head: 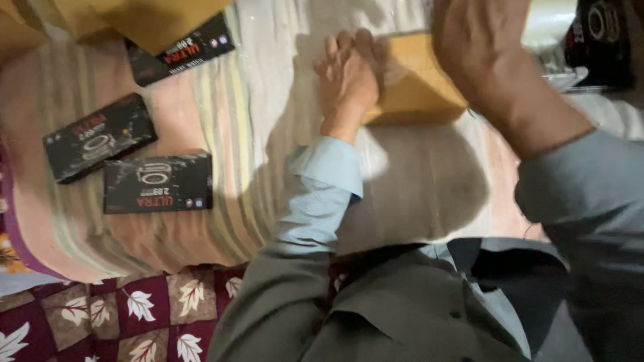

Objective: The person unpacks a smartwatch from its retail box, places it into a brown shipping box, and seals the box with packing tape. The process is repeated for multiple units, with the person handling the watch, strap, and charger before taping each box shut.

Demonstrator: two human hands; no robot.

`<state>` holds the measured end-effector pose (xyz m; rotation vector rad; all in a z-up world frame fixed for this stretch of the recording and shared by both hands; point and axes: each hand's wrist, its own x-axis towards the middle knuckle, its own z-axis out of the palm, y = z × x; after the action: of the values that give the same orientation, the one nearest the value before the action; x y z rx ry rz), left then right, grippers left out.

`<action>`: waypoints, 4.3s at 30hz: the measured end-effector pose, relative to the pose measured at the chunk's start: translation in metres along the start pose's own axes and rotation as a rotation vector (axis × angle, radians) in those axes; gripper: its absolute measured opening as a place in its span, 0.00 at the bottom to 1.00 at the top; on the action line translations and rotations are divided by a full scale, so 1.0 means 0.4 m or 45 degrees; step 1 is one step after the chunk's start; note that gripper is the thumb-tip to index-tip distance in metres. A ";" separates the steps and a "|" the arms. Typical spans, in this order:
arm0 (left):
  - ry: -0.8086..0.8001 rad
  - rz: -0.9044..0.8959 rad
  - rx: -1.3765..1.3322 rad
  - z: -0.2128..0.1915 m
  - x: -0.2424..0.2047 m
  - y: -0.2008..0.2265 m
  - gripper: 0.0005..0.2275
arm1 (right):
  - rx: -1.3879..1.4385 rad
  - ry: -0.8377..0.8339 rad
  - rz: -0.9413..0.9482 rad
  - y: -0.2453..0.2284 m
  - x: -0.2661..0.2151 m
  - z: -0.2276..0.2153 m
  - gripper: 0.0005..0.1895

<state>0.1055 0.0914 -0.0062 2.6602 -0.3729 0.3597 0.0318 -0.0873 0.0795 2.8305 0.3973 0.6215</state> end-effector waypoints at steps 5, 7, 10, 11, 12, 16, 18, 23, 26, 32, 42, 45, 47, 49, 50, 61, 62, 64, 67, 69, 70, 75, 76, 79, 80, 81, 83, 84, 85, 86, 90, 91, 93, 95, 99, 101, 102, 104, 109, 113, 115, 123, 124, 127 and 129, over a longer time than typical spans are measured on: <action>0.037 0.014 -0.041 0.009 -0.004 -0.025 0.13 | 0.715 -0.086 0.014 -0.190 -0.061 0.062 0.45; 0.000 -0.038 -0.073 0.023 -0.015 -0.031 0.15 | 0.502 -0.174 0.077 -0.218 -0.090 0.071 0.55; -0.011 -0.086 -0.130 0.037 0.001 -0.045 0.19 | 0.393 -0.203 0.113 -0.226 -0.085 0.067 0.61; -0.004 -0.119 -0.165 0.042 0.008 -0.056 0.21 | 0.395 -0.206 0.114 -0.230 -0.080 0.064 0.62; 0.024 -0.139 -0.204 0.044 0.033 -0.064 0.23 | 0.315 -0.290 0.080 -0.231 -0.061 0.061 0.64; -0.150 -0.333 -0.531 0.055 0.029 -0.108 0.32 | 0.214 -0.439 -0.176 -0.266 -0.011 0.077 0.68; -0.222 -0.363 -0.703 0.040 0.031 -0.114 0.35 | 0.316 -0.371 -0.295 -0.277 0.009 0.079 0.67; -0.156 -0.253 -0.539 0.002 0.009 -0.074 0.34 | 0.317 -0.548 -0.318 -0.255 0.003 0.089 0.66; -0.174 -0.196 -0.377 -0.010 0.009 -0.050 0.32 | 0.475 -0.411 -0.093 -0.219 -0.021 0.100 0.76; -0.224 -0.019 0.132 -0.014 -0.006 -0.011 0.27 | 0.398 -0.262 0.146 -0.149 -0.096 0.101 0.74; -0.139 0.268 -0.054 -0.019 -0.031 -0.012 0.27 | 0.502 -0.278 0.308 -0.137 -0.107 0.091 0.70; -0.315 0.043 -0.007 -0.060 -0.033 0.007 0.27 | 0.609 -0.242 0.397 -0.136 -0.107 0.083 0.65; -0.257 0.082 0.046 -0.111 -0.055 0.009 0.29 | 0.732 -0.122 0.477 -0.148 -0.107 0.068 0.60; -0.210 0.091 0.069 -0.149 -0.065 0.015 0.30 | 0.586 -0.013 0.447 -0.172 -0.120 0.058 0.51; -0.199 0.064 0.075 -0.164 -0.085 0.012 0.29 | 0.518 0.034 0.430 -0.181 -0.124 0.059 0.47; -0.061 -0.018 0.235 -0.126 -0.127 0.025 0.23 | 0.847 0.068 0.752 -0.198 -0.136 0.123 0.41; -0.036 0.005 0.225 -0.124 -0.128 0.020 0.23 | 0.849 0.061 0.741 -0.209 -0.134 0.120 0.40; -0.066 -0.001 0.245 -0.124 -0.121 0.014 0.23 | 0.704 -0.191 0.712 -0.219 -0.112 0.110 0.37; -0.194 -0.076 0.292 -0.110 -0.088 0.030 0.23 | 0.421 -0.090 0.649 -0.212 -0.047 0.112 0.32; -0.259 -0.135 0.304 -0.098 -0.095 0.022 0.22 | 0.360 -0.076 0.656 -0.227 -0.038 0.130 0.28; -0.223 -0.111 0.283 -0.094 -0.093 0.018 0.22 | 0.374 -0.135 0.684 -0.221 -0.028 0.143 0.26; -0.120 -0.058 0.177 -0.094 -0.067 -0.012 0.21 | 0.443 -0.171 0.754 -0.198 -0.005 0.198 0.17; -0.113 -0.068 0.171 -0.092 -0.062 -0.012 0.21 | 0.456 -0.142 0.757 -0.201 -0.004 0.205 0.17; -0.101 -0.116 0.166 -0.067 -0.065 -0.004 0.22 | 0.321 -0.020 0.735 -0.216 -0.008 0.226 0.23; -0.086 -0.145 0.178 -0.060 -0.063 -0.002 0.21 | 0.248 0.034 0.716 -0.217 -0.002 0.230 0.26; -0.071 -0.174 0.190 -0.054 -0.060 0.000 0.21 | 0.282 0.000 0.719 -0.216 0.003 0.233 0.27; -0.037 -0.127 0.213 -0.047 -0.054 0.003 0.22 | 0.350 -0.073 0.713 -0.208 0.007 0.233 0.30; -0.023 -0.112 0.229 -0.050 -0.058 0.000 0.22 | 0.404 -0.132 0.726 -0.210 0.003 0.227 0.26; -0.065 -0.164 0.201 -0.056 -0.065 -0.001 0.21 | 0.458 -0.191 0.738 -0.206 -0.002 0.216 0.23; -0.090 -0.202 0.168 -0.067 -0.057 0.004 0.21 | 0.505 -0.230 0.756 -0.194 0.004 0.200 0.21; -0.065 -0.201 0.201 -0.105 -0.101 0.029 0.19 | 0.361 -0.039 0.694 -0.218 -0.018 0.121 0.37; 0.032 -0.146 0.231 -0.109 -0.128 0.031 0.20 | 0.287 0.058 0.633 -0.224 -0.036 0.103 0.39; 0.205 -0.041 0.289 -0.107 -0.190 0.027 0.24 | 0.306 0.088 0.582 -0.222 -0.054 0.089 0.42; 0.179 -0.023 0.324 -0.097 -0.247 0.004 0.25 | 0.508 -0.064 0.600 -0.238 -0.089 0.096 0.44; -0.026 -0.102 0.099 -0.089 -0.227 -0.029 0.26 | 0.333 0.026 0.548 -0.218 -0.079 0.152 0.33; -0.101 -0.143 0.065 -0.102 -0.194 -0.036 0.26 | 0.358 -0.014 0.600 -0.207 -0.058 0.176 0.24; -0.133 -0.153 0.041 -0.108 -0.167 -0.031 0.26 | 0.374 -0.026 0.625 -0.195 -0.040 0.183 0.21; -0.199 -0.217 0.090 -0.121 -0.121 -0.024 0.22 | 0.416 -0.067 0.674 -0.192 -0.027 0.185 0.15; -0.166 -0.211 0.116 -0.124 -0.110 -0.013 0.20 | 0.351 0.144 0.622 -0.218 -0.068 0.138 0.34; -0.047 0.044 0.261 -0.111 -0.148 -0.045 0.20 | 0.470 0.028 0.642 -0.223 -0.051 0.125 0.37; 0.021 0.266 0.331 -0.093 -0.113 -0.052 0.18 | 0.335 0.130 0.422 -0.207 -0.011 0.138 0.30; -0.305 0.300 0.100 -0.103 -0.055 -0.044 0.16 | 0.517 -0.290 0.295 -0.184 0.008 0.132 0.23; -0.261 0.383 0.104 -0.122 -0.076 -0.045 0.17 | 0.524 -0.343 0.278 -0.176 -0.002 0.120 0.24; -0.032 0.808 0.213 -0.193 -0.152 -0.065 0.27 | 0.484 0.217 -0.101 -0.134 -0.053 0.092 0.43; -0.175 0.795 0.068 -0.215 -0.169 -0.069 0.43 | 0.556 0.005 -0.129 -0.107 -0.094 0.086 0.53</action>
<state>0.0348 0.1675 0.0379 2.5670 -1.2583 0.3701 0.0047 -0.0636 0.0235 3.1880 0.7548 0.5784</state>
